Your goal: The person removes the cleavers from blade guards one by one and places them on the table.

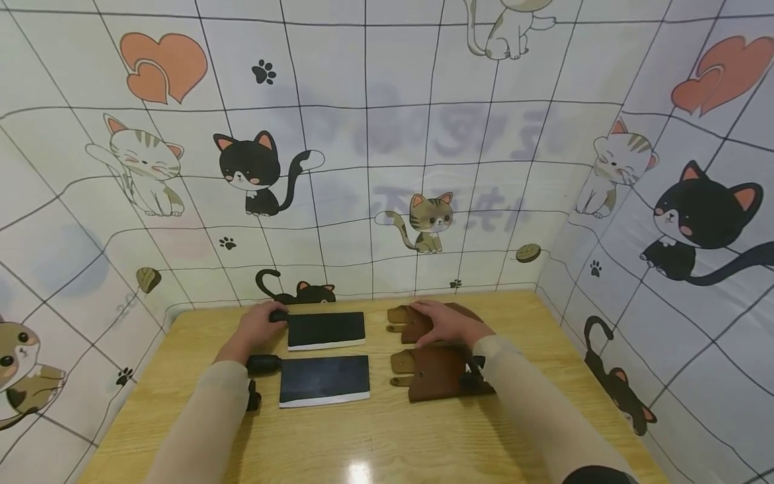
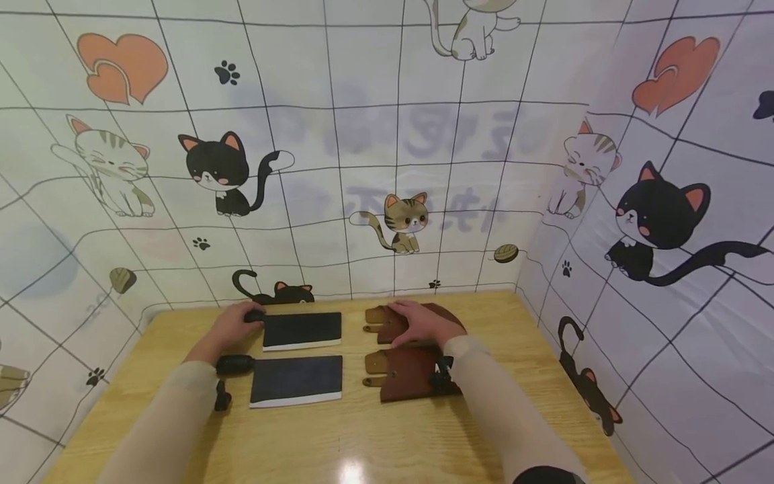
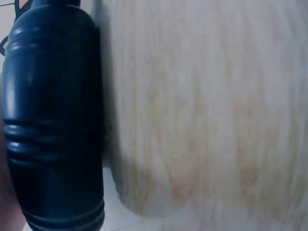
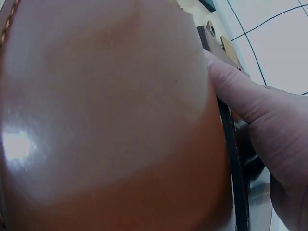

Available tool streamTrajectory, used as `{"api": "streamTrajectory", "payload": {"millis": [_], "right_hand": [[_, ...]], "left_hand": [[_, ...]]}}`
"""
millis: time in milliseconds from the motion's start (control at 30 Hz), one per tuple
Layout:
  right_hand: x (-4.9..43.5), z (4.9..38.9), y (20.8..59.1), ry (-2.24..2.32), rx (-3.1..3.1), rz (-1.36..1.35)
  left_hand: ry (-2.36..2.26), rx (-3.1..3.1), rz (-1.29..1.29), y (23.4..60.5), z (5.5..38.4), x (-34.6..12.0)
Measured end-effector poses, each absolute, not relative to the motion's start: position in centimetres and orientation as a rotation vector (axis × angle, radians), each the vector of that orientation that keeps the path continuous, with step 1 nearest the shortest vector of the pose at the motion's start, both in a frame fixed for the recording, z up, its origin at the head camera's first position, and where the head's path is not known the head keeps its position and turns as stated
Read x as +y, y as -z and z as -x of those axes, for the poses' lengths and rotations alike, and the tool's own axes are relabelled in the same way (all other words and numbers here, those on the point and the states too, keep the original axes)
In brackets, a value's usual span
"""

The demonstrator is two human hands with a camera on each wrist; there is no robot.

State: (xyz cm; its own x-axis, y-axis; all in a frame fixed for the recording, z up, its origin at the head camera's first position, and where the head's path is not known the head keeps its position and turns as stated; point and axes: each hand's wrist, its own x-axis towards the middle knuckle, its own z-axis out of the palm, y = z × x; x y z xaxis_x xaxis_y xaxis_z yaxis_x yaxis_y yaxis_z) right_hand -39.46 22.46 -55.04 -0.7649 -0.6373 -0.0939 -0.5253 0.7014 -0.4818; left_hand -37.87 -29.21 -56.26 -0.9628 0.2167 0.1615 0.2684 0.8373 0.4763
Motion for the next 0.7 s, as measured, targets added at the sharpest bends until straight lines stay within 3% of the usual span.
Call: {"api": "streamTrajectory", "payload": {"millis": [267, 700], "right_hand": [[23.1, 39.2, 54.9, 0.649, 2.668, 0.905], [23.4, 38.0, 54.6, 0.697, 2.834, 0.846]], "left_hand": [[0.773, -2.933, 0.385, 57.5, 39.1, -29.1], [0.647, -2.955, 0.395, 54.7, 37.4, -27.7]]}}
